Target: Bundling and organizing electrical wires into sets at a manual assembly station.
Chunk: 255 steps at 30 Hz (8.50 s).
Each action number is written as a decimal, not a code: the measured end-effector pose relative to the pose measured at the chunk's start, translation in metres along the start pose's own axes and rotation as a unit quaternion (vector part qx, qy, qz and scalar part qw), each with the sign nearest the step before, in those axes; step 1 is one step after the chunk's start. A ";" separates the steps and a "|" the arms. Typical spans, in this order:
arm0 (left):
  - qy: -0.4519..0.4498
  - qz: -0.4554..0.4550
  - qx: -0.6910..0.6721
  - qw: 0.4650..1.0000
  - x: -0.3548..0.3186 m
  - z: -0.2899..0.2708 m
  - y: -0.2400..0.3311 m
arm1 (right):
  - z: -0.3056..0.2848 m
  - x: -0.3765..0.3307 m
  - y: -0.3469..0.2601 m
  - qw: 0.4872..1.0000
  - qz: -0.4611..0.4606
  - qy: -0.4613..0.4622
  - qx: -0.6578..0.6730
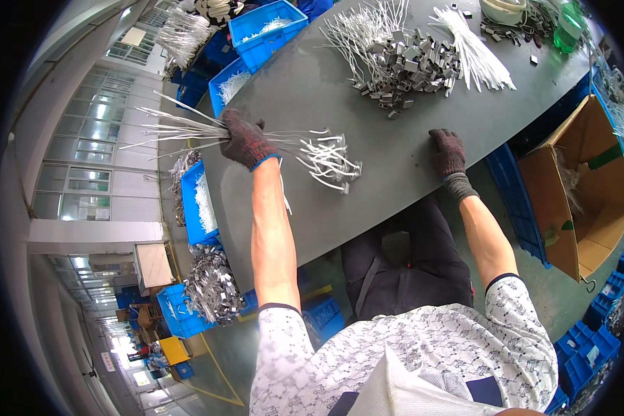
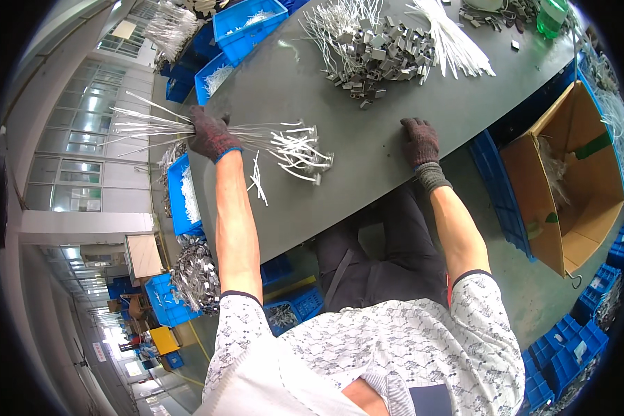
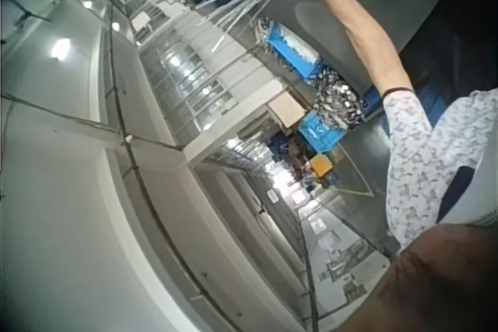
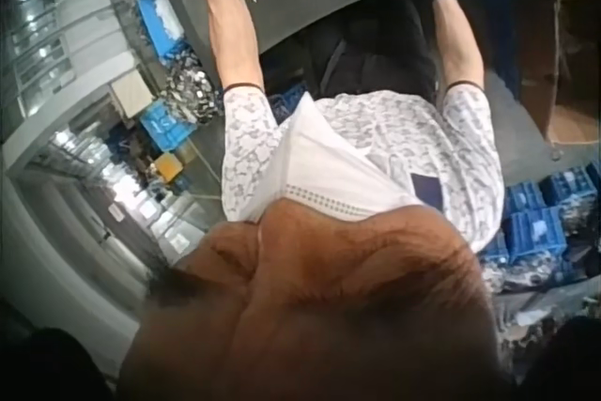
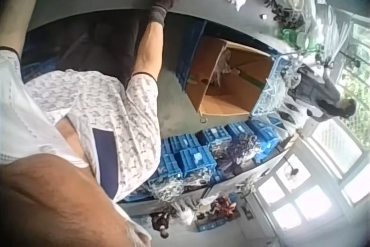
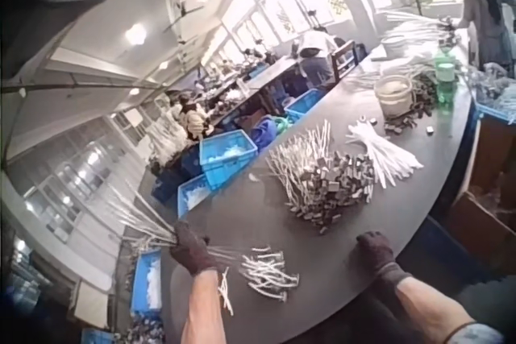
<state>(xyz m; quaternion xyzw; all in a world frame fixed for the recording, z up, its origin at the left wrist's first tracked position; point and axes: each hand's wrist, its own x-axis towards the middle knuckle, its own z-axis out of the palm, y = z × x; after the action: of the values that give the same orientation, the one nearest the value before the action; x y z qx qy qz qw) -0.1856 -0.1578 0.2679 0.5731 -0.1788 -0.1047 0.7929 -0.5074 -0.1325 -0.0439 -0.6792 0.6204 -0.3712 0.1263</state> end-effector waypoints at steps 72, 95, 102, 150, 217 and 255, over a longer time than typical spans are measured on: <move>-0.157 -0.083 0.046 0.983 -0.035 -0.044 -0.074 | -0.052 0.153 0.145 0.944 0.270 -0.059 -0.179; -0.126 -0.062 0.044 0.989 -0.057 -0.030 -0.073 | -0.051 0.170 0.187 0.946 0.282 -0.009 -0.159; -0.109 -0.029 0.060 0.992 -0.044 -0.044 -0.071 | -0.066 0.096 0.121 0.894 0.298 0.236 0.236; -0.508 -0.008 0.073 0.858 -0.028 -0.105 -0.042 | -0.067 0.045 -0.162 0.957 -0.128 -0.246 0.089; -0.511 -0.331 0.034 0.792 -0.001 -0.095 -0.022 | -0.100 0.096 -0.291 0.925 -0.296 -0.215 0.108; -0.507 0.416 0.328 0.680 -0.020 -0.107 -0.012 | -0.049 0.037 -0.261 0.781 -0.051 -0.351 0.515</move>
<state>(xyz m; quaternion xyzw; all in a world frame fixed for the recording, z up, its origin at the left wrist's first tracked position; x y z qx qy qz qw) -0.1598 -0.0609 0.2233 0.5220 -0.7965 0.0271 0.3038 -0.3454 -0.1017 0.1680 -0.6273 0.2142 -0.3774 0.6467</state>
